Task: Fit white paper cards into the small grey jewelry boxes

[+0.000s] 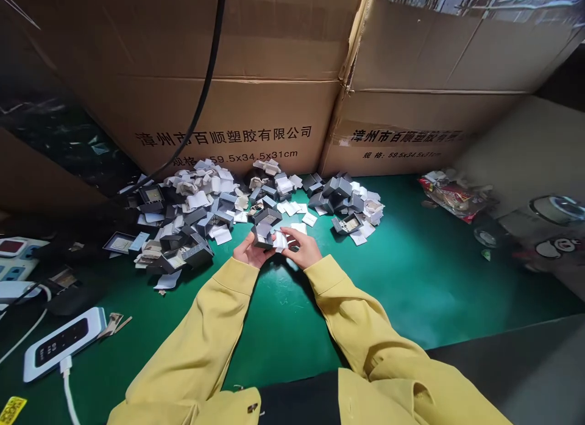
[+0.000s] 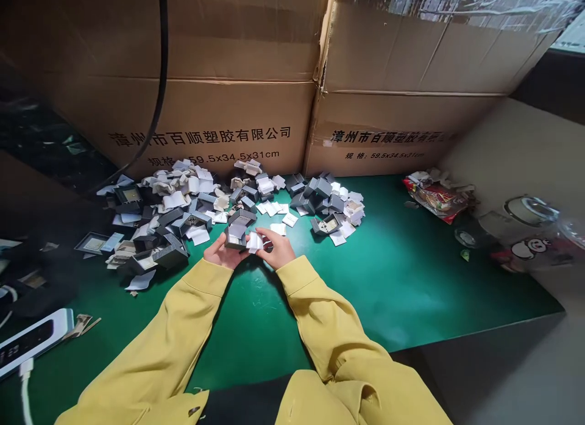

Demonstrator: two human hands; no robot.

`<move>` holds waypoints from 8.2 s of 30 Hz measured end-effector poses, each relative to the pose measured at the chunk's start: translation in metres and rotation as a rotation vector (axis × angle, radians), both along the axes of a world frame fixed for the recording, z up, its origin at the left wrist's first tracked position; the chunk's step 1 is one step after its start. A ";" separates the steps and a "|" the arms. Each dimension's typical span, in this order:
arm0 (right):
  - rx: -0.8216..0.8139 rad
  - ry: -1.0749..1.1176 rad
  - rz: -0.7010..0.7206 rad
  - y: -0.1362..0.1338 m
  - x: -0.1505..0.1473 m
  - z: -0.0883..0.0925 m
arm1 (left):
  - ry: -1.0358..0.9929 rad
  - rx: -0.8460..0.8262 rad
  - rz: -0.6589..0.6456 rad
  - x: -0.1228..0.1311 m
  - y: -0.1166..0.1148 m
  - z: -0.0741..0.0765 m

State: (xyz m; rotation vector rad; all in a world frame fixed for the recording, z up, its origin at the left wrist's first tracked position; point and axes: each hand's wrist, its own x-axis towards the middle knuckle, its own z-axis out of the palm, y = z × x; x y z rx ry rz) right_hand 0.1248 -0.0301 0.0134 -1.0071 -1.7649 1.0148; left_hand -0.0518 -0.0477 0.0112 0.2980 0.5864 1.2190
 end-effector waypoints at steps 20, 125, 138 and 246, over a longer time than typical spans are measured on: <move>-0.001 0.086 -0.019 0.000 -0.002 -0.003 | -0.015 0.099 -0.019 0.000 -0.002 -0.001; -0.072 -0.033 -0.261 -0.006 -0.009 0.008 | 0.388 0.159 -0.096 0.023 -0.003 -0.008; 0.054 -0.093 -0.248 -0.005 -0.008 0.008 | 0.444 0.152 -0.097 0.025 -0.005 -0.012; 0.149 -0.113 -0.371 -0.012 -0.009 0.003 | 0.348 0.087 -0.013 0.036 -0.009 -0.009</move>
